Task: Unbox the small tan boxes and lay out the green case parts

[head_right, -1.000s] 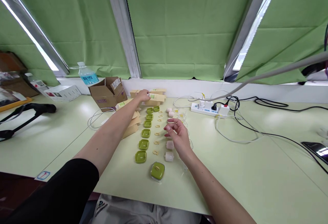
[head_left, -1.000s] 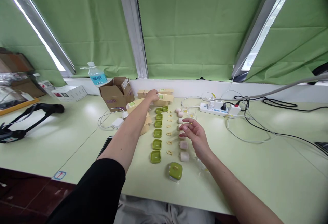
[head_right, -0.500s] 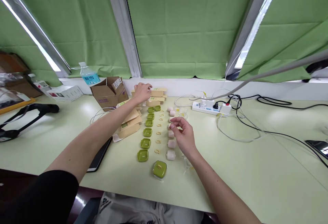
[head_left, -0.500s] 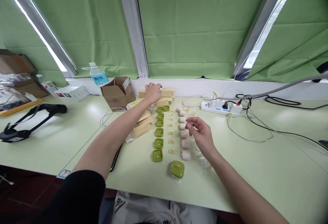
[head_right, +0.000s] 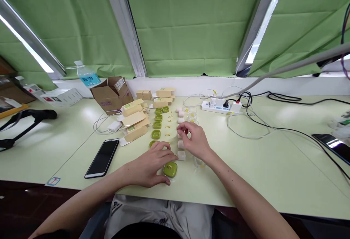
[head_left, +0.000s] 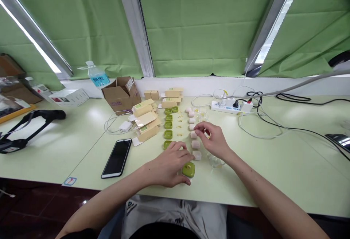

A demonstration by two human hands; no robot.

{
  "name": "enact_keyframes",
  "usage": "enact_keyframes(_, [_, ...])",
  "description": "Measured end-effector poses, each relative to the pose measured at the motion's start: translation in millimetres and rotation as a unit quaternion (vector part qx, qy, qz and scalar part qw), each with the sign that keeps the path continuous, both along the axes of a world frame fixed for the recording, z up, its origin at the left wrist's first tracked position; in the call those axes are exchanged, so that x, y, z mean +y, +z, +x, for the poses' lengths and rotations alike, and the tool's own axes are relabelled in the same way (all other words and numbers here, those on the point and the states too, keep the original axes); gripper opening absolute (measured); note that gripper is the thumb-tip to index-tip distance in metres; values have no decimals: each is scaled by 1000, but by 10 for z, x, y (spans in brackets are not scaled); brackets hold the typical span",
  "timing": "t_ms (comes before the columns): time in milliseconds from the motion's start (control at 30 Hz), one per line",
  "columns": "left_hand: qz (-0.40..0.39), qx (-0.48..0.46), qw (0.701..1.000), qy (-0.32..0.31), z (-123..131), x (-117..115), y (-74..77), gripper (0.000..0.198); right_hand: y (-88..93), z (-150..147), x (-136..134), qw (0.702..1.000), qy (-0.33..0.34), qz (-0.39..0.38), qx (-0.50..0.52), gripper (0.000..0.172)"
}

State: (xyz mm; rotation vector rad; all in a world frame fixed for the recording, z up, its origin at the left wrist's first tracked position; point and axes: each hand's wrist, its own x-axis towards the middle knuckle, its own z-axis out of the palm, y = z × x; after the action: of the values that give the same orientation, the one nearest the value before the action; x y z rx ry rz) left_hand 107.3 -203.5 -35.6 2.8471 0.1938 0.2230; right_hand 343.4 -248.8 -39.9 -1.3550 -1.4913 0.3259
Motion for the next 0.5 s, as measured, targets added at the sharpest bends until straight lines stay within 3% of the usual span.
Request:
enact_keyframes(167, [-4,16,1000,-3,90,45,-91,49,-120,33,-111,997,47,18,-54,15])
enact_keyframes(333, [-116,-88,987,73,111,176,159,43,-87,5,-212,990,141,-1,-19,50])
enact_keyframes(433, [-145,-130,976,101,160,282,267,38,-101,-61,-222,992,126,-18,-8,71])
enact_keyframes(500, [-148,-146,972,112,207,337,251,37,-127,-100,-205,994,105,-24,2,71])
